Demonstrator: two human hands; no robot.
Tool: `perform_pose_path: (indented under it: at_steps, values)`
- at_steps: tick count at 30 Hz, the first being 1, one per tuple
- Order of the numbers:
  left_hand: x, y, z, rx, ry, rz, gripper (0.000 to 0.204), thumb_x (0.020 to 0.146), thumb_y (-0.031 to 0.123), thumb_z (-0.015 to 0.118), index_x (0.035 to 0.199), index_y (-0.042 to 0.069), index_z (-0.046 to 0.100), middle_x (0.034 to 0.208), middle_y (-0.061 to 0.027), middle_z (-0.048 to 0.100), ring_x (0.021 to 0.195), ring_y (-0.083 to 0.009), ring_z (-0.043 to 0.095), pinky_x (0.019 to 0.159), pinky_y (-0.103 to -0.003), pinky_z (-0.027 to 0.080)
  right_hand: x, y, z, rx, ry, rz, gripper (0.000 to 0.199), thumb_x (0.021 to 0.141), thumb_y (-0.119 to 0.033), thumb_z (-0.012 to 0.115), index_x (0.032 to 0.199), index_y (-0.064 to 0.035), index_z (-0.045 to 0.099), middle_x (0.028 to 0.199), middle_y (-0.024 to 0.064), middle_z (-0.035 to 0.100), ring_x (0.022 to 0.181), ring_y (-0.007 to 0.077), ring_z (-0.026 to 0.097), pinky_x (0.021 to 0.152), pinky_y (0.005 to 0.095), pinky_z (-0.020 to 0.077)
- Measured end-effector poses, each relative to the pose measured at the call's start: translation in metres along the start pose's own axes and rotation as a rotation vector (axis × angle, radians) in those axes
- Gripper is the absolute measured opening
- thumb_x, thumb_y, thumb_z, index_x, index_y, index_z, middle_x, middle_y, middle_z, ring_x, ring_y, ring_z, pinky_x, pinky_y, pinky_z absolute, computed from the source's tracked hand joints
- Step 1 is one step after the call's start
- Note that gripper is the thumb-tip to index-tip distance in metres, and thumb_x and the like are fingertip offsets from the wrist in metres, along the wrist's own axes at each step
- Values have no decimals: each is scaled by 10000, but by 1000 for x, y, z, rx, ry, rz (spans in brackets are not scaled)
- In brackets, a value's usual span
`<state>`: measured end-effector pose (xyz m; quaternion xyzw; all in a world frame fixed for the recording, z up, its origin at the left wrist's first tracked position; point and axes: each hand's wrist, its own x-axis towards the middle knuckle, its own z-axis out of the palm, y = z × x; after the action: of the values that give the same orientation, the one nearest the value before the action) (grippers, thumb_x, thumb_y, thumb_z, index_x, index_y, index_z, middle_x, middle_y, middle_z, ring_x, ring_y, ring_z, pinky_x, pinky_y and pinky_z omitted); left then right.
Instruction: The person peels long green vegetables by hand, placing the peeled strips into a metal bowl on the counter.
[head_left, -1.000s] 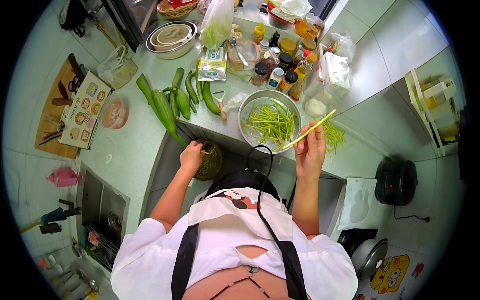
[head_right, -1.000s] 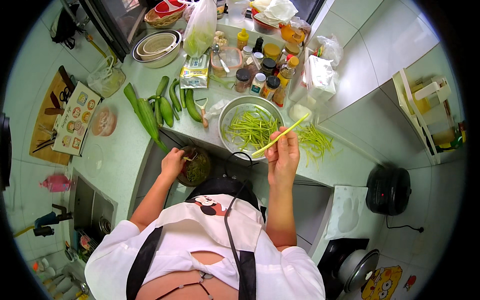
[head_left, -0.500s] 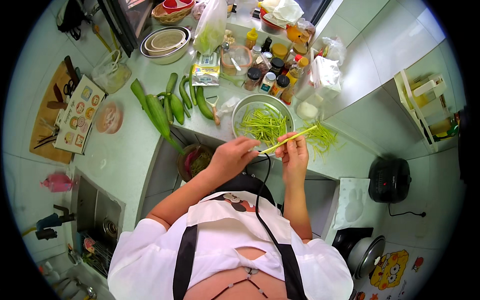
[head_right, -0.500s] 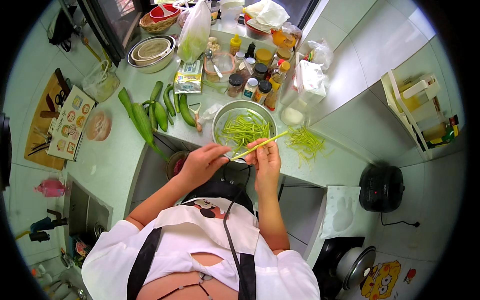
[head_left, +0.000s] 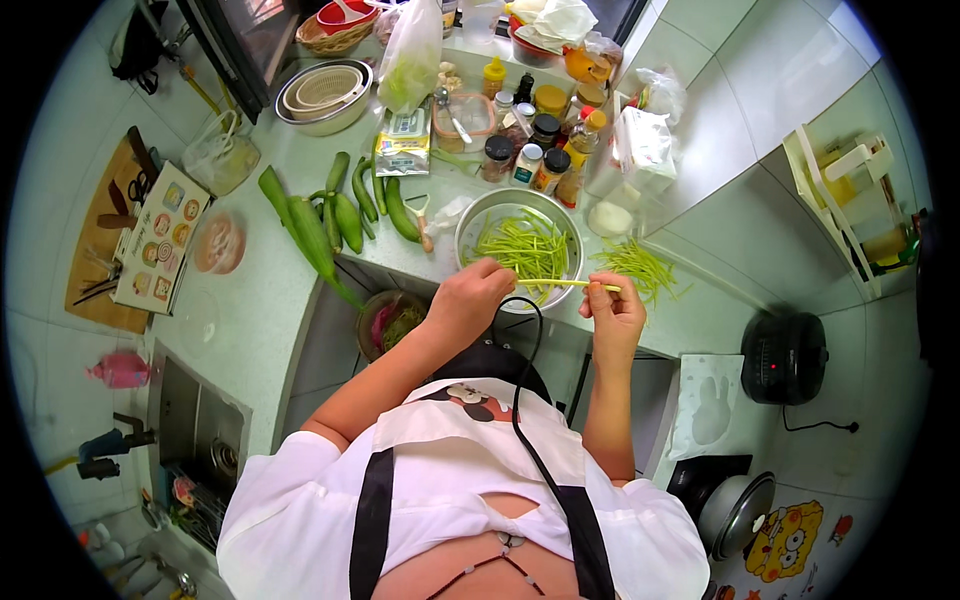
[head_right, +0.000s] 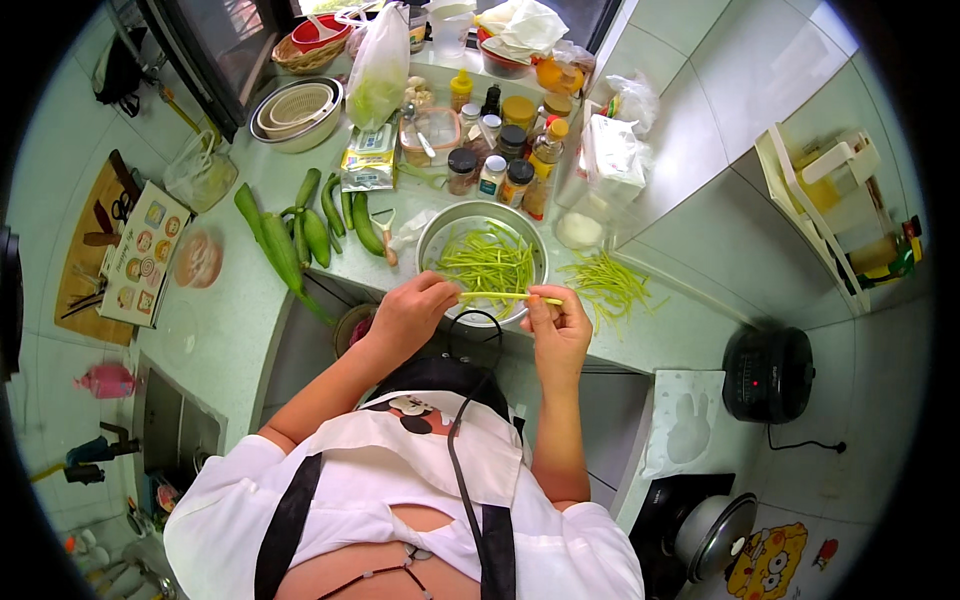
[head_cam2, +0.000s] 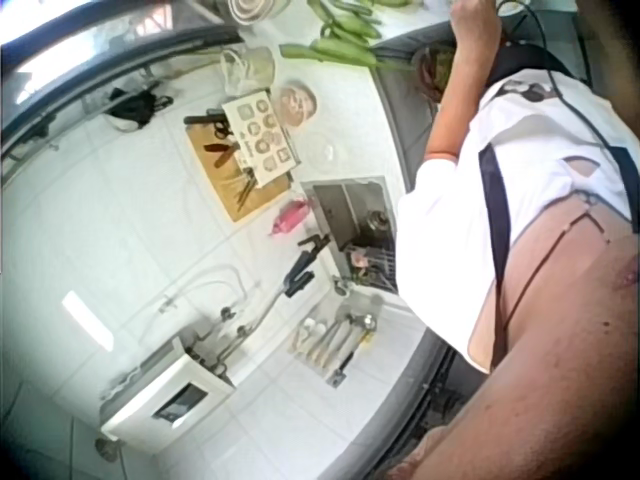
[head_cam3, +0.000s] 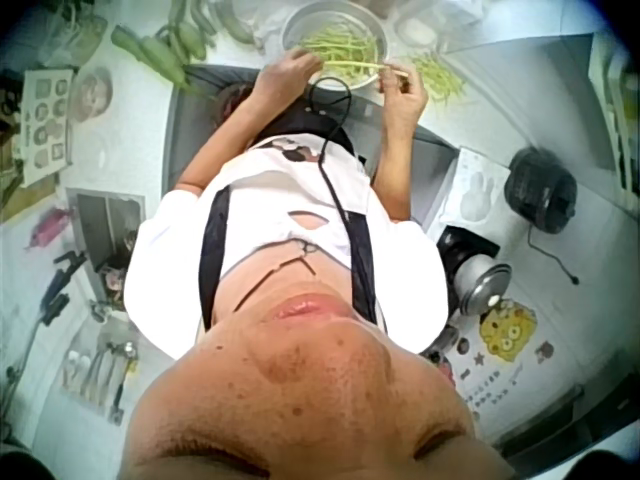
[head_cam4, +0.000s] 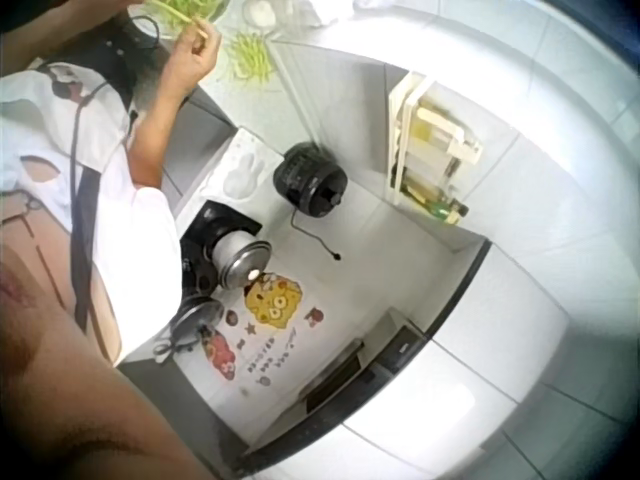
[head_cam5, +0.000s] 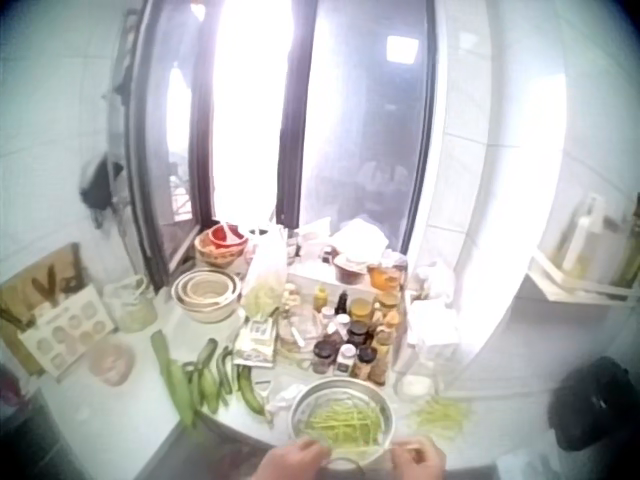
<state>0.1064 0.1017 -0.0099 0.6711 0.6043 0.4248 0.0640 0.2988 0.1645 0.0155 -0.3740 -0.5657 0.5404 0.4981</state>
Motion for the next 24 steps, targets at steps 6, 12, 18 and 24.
perform_pose_path:
  at_steps: [6,12,18,24]
  values:
    - [11,1,10,86,-39,24,106,758,92,631,847,62,582,786,-87,576,718,-280,597,614,-368,490,1,-5,-4,73,32,22,126,869,-110,614,950,-16,592,735,65,613,585,101,562,542,210,447]
    - [21,1,10,-195,5,-100,133,817,86,616,934,22,617,800,-83,598,643,-201,595,567,-297,484,5,-3,-22,-278,36,9,130,867,-130,622,943,-24,619,721,32,600,555,70,519,506,196,420]
    - [26,1,14,-797,110,-292,181,904,124,559,987,-21,625,805,-45,600,640,-105,579,583,-237,477,-3,3,-22,-302,-161,44,152,868,-162,627,927,-22,630,679,6,582,537,47,488,484,184,388]
    - [29,4,17,-1091,155,-442,237,949,195,489,1003,-2,608,870,-40,605,785,-105,593,726,-246,470,-6,4,-3,-367,-341,57,109,840,-136,636,870,-31,638,619,42,604,540,91,566,494,232,437]
